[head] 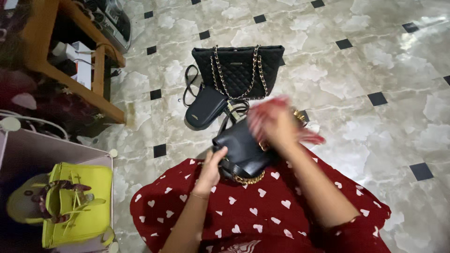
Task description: The person cleans several black handbags by spraying a liquid onto a red cloth and wiping the exterior surfaces. The person handles a small black handbag with a gold clasp, a larger quilted black handbag with a chain strap, and a small black pouch, wiping each one individually.
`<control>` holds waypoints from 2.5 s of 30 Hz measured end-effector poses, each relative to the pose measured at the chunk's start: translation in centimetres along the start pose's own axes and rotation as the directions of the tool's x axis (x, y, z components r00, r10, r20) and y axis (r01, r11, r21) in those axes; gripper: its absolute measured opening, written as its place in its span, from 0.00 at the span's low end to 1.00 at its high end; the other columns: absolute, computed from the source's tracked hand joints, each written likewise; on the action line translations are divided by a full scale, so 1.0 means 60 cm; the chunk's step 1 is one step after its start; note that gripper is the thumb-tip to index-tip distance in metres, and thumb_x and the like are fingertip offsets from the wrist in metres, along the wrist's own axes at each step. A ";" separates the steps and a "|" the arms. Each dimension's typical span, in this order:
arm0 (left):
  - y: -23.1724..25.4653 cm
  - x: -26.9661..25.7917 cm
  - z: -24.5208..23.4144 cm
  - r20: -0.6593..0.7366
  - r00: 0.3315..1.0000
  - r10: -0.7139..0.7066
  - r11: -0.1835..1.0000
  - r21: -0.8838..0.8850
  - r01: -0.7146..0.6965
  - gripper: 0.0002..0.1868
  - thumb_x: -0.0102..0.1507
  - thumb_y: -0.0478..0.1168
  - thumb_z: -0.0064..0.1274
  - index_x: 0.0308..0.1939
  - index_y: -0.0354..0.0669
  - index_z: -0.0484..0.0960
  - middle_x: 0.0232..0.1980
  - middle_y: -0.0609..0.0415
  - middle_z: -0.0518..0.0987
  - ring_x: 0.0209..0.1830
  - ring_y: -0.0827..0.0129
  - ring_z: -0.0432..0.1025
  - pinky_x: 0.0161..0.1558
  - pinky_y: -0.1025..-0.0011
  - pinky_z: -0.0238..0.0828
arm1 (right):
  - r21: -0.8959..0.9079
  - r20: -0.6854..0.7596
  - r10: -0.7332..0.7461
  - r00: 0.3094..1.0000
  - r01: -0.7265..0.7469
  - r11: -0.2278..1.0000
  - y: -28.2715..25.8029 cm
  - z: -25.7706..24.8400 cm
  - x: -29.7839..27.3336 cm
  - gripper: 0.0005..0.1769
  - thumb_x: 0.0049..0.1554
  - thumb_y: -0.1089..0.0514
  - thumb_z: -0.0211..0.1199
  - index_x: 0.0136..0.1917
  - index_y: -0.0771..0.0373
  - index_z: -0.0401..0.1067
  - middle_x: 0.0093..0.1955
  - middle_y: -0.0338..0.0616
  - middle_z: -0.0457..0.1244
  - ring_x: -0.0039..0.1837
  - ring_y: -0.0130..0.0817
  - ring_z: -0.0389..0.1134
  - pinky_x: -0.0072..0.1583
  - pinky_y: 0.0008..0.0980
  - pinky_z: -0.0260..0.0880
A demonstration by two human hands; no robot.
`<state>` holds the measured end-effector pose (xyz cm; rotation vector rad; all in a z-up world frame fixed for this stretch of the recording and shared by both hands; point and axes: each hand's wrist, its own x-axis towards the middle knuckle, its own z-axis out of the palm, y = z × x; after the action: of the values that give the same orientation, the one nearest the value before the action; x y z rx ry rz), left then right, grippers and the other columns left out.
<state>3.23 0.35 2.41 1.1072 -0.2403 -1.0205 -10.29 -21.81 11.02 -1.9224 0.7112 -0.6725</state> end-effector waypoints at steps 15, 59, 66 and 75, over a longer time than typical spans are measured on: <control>-0.037 -0.009 -0.034 0.062 0.990 -0.128 0.986 -0.104 0.134 0.28 0.62 0.36 0.58 0.66 0.38 0.70 0.60 0.51 0.78 0.59 0.64 0.74 0.59 0.64 0.73 | -0.667 -0.041 -0.150 0.988 0.085 0.740 0.119 -0.028 0.015 0.20 0.46 0.56 0.68 0.54 0.50 0.80 0.52 0.55 0.67 0.49 0.54 0.69 0.48 0.50 0.71; -0.058 -0.019 -0.028 0.090 0.995 -0.041 0.986 -0.154 0.055 0.39 0.56 0.29 0.51 0.73 0.44 0.62 0.61 0.49 0.73 0.59 0.61 0.71 0.58 0.63 0.73 | -0.630 0.148 -0.250 0.957 0.286 0.722 -0.006 0.050 -0.202 0.16 0.45 0.60 0.67 0.49 0.62 0.76 0.48 0.55 0.64 0.46 0.49 0.68 0.44 0.46 0.70; -0.010 -0.033 0.012 0.140 0.989 0.055 0.996 -0.077 -0.044 0.39 0.57 0.28 0.50 0.74 0.44 0.64 0.63 0.51 0.73 0.61 0.64 0.69 0.60 0.67 0.69 | -0.804 0.129 -0.154 0.980 0.194 0.562 -0.016 0.060 -0.189 0.17 0.46 0.59 0.67 0.51 0.62 0.75 0.46 0.58 0.63 0.46 0.53 0.69 0.43 0.48 0.70; -0.029 -0.035 0.004 0.110 0.993 0.043 0.997 -0.073 -0.035 0.39 0.57 0.28 0.49 0.74 0.48 0.62 0.63 0.54 0.74 0.61 0.67 0.70 0.59 0.68 0.71 | -0.747 0.064 -0.107 0.992 0.118 0.654 -0.030 0.041 -0.180 0.15 0.50 0.58 0.67 0.53 0.58 0.76 0.51 0.58 0.63 0.45 0.53 0.69 0.44 0.50 0.70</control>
<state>0.97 1.71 1.75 0.9791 -0.3114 -1.0496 -15.53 -11.97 9.94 -2.7580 0.9665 -0.4577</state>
